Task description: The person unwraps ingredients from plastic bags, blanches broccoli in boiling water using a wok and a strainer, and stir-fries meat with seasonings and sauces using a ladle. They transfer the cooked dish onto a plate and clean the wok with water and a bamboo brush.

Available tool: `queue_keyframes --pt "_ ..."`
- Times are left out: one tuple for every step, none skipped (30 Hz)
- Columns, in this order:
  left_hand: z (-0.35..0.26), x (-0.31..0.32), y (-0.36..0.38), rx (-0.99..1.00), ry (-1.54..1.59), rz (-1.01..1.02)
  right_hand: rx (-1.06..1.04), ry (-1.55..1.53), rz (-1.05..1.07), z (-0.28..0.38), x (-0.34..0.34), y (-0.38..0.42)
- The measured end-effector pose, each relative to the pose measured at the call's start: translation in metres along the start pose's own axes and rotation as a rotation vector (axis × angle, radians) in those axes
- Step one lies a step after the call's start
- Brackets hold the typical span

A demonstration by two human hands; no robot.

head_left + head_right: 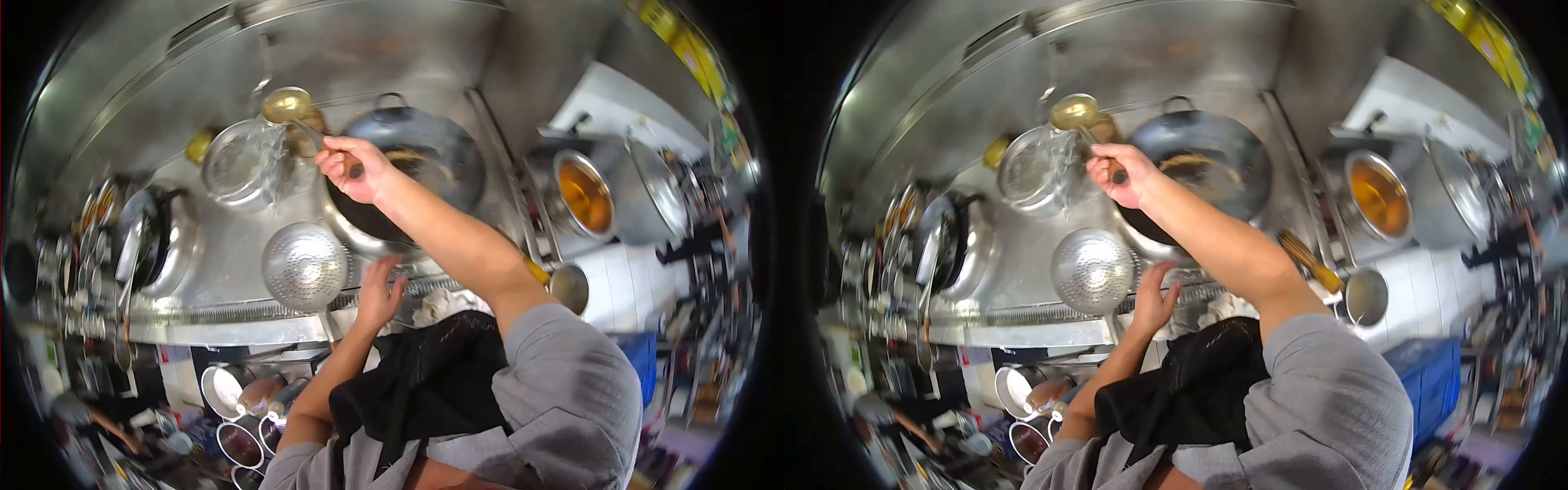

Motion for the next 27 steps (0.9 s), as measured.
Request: queue_keyframes --pt "-0.016 0.017 -0.017 0.102 0.032 0.015 -0.053 0.060 -0.066 0.012 -0.001 0.021" --pt "-0.033 0.035 -0.030 0.198 0.064 0.020 -0.015 0.057 -0.077 0.024 -0.007 0.038" --pt "-0.040 0.057 -0.042 0.199 0.029 0.047 -0.057 0.094 -0.139 0.036 -0.013 0.059" --pt "-0.044 0.076 -0.051 0.203 -0.015 0.062 -0.091 0.138 -0.193 0.048 -0.016 0.079" --pt "-0.041 0.094 -0.055 0.211 -0.016 0.066 -0.144 0.176 -0.268 0.062 -0.028 0.094" --pt "-0.026 0.117 -0.054 0.137 -0.186 0.145 -0.182 0.215 -0.289 0.071 -0.030 0.116" --pt "-0.018 0.132 -0.051 0.056 -0.354 0.222 -0.178 0.230 -0.343 0.079 -0.041 0.134" --pt "-0.025 0.131 -0.050 0.050 -0.355 0.215 -0.170 0.248 -0.399 0.088 -0.057 0.153" --pt "-0.029 0.126 -0.049 0.026 -0.336 0.188 -0.233 0.362 -0.422 0.098 -0.074 0.176" --pt "-0.033 0.121 -0.050 0.005 -0.324 0.156 -0.295 0.476 -0.433 0.107 -0.088 0.200" --pt "-0.038 0.118 -0.048 0.066 -0.370 0.076 -0.299 0.490 -0.466 0.115 -0.105 0.222" --pt "-0.036 0.119 -0.051 0.048 -0.390 0.063 -0.294 0.502 -0.502 0.120 -0.122 0.244" --pt "-0.032 0.123 -0.051 0.048 -0.386 0.071 -0.251 0.488 -0.514 0.118 -0.127 0.269" --pt "-0.026 0.126 -0.047 0.047 -0.384 0.078 -0.206 0.474 -0.523 0.116 -0.127 0.292" --pt "-0.015 0.134 -0.047 -0.036 -0.351 0.135 -0.198 0.429 -0.534 0.117 -0.134 0.312" --pt "-0.016 0.131 -0.046 -0.049 -0.368 0.109 -0.196 0.390 -0.544 0.117 -0.139 0.332" --pt "-0.024 0.125 -0.039 0.020 -0.282 0.010 -0.170 0.425 -0.592 0.117 -0.141 0.351" --pt "-0.032 0.119 -0.028 0.087 -0.198 -0.084 -0.141 0.458 -0.644 0.116 -0.146 0.369" --pt "-0.040 0.106 -0.017 0.038 -0.102 -0.142 -0.097 0.540 -0.607 0.117 -0.156 0.380" --pt "-0.047 0.087 -0.003 -0.014 -0.153 -0.188 -0.051 0.616 -0.566 0.115 -0.166 0.390" --pt "-0.039 0.069 0.015 -0.058 -0.210 -0.216 -0.020 0.616 -0.555 0.110 -0.176 0.401" --pt "-0.028 0.046 0.032 -0.099 -0.265 -0.244 -0.018 0.843 -0.554 0.108 -0.180 0.411" --pt "-0.006 0.022 0.055 -0.189 -0.314 -0.275 -0.024 1.072 -0.545 0.104 -0.180 0.418" --pt "0.021 -0.002 0.083 -0.279 -0.358 -0.303 0.038 1.429 -0.632 0.097 -0.172 0.426" --pt "0.049 -0.024 0.114 -0.362 -0.465 -0.280 -0.172 1.725 -0.602 0.095 -0.182 0.429" --pt "0.071 -0.044 0.143 -0.443 -0.567 -0.254 -0.401 2.010 -0.556 0.089 -0.199 0.432" --pt "0.090 -0.061 0.171 -0.669 -0.499 -0.235 -0.412 2.006 -0.618 0.082 -0.219 0.433"
Point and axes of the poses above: each hand's wrist, its own y-axis away from the middle knuckle, its own x-axis out of the palm, z = x × y, the point moved 6 cm from there along -y, towards the middle knuckle, and after that the axes turned 9 degrees about -z, right-handed, at the moved point
